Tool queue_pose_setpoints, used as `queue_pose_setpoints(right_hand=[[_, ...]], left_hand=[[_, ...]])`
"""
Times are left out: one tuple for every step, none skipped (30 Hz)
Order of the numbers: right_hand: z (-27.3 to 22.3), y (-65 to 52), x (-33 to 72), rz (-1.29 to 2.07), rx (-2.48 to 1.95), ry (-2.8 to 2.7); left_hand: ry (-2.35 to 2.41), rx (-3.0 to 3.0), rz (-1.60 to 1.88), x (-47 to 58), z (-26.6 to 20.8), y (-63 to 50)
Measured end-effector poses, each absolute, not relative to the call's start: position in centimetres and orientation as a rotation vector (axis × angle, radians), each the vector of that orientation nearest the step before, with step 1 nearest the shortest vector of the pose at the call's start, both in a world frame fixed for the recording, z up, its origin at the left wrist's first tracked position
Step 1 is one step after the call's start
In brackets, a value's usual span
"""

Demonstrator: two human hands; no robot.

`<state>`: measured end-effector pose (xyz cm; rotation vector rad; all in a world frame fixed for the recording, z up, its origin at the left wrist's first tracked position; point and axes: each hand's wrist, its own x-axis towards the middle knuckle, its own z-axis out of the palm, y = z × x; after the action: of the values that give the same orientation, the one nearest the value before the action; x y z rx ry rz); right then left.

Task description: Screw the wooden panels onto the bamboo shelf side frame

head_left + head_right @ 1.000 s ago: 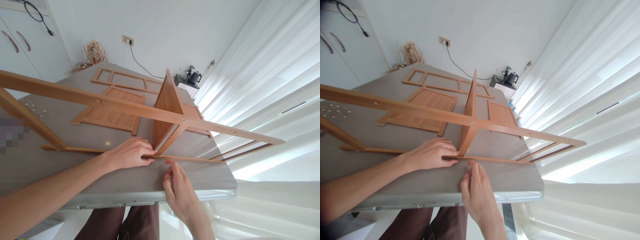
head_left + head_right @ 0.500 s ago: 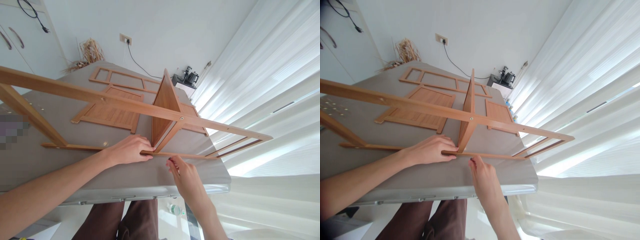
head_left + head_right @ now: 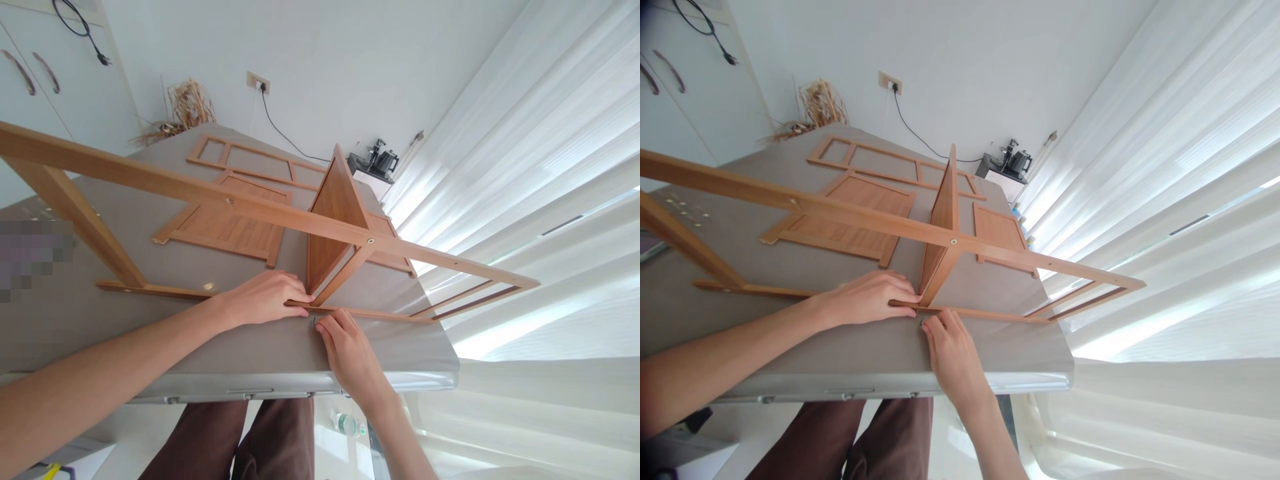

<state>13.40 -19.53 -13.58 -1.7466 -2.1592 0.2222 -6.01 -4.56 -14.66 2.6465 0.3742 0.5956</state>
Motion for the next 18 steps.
queue_pose_setpoints(right_hand=[[-13.75,-19.54,13.40,0.192,-1.746,-2.185],[-13.91,-19.54,13.38,0.167,-1.745,-2.207],[-14.05,-19.54,13.35,0.148,-1.745,-2.225],[-14.17,-19.53,13.33,0.136,-1.744,-2.238],[-14.29,-19.51,13.33,0.129,-1.739,-2.248],[-14.40,-19.49,13.34,0.125,-1.735,-2.254],[-14.49,-19.46,13.37,0.125,-1.729,-2.258],[-14.55,-19.43,13.42,0.125,-1.726,-2.260],[-14.58,-19.38,13.47,0.125,-1.723,-2.263],[-14.57,-19.32,13.53,0.123,-1.720,-2.266],[-14.52,-19.26,13.57,0.120,-1.718,-2.270],[-14.44,-19.19,13.60,0.115,-1.716,-2.277],[-14.33,-19.12,13.62,0.107,-1.716,-2.286],[-14.20,-19.06,13.61,0.094,-1.719,-2.295],[-14.08,-19.00,13.58,0.076,-1.725,-2.307],[-13.96,-18.95,13.54,0.055,-1.735,-2.321],[-13.87,-18.91,13.49,0.033,-1.745,-2.338],[-13.80,-18.89,13.44,0.009,-1.753,-2.355]], left_hand=[[0.373,2.652,0.590,-6.00,-14.74,-4.54],[0.375,2.659,0.581,-5.99,-14.79,-4.52],[0.377,2.667,0.571,-5.99,-14.81,-4.51],[0.381,2.672,0.562,-5.97,-14.81,-4.52],[0.383,2.675,0.559,-5.96,-14.79,-4.52],[0.385,2.673,0.564,-5.94,-14.77,-4.54],[0.385,2.668,0.571,-5.93,-14.73,-4.55],[0.384,2.661,0.580,-5.92,-14.70,-4.56],[0.383,2.654,0.586,-5.91,-14.66,-4.57],[0.383,2.650,0.584,-5.91,-14.64,-4.58],[0.383,2.650,0.577,-5.91,-14.62,-4.58],[0.382,2.651,0.567,-5.92,-14.60,-4.58],[0.381,2.654,0.558,-5.92,-14.60,-4.57],[0.379,2.656,0.552,-5.93,-14.61,-4.56],[0.376,2.659,0.546,-5.93,-14.63,-4.55],[0.372,2.661,0.545,-5.93,-14.65,-4.54],[0.365,2.663,0.547,-5.93,-14.66,-4.53],[0.359,2.665,0.554,-5.93,-14.67,-4.52]])
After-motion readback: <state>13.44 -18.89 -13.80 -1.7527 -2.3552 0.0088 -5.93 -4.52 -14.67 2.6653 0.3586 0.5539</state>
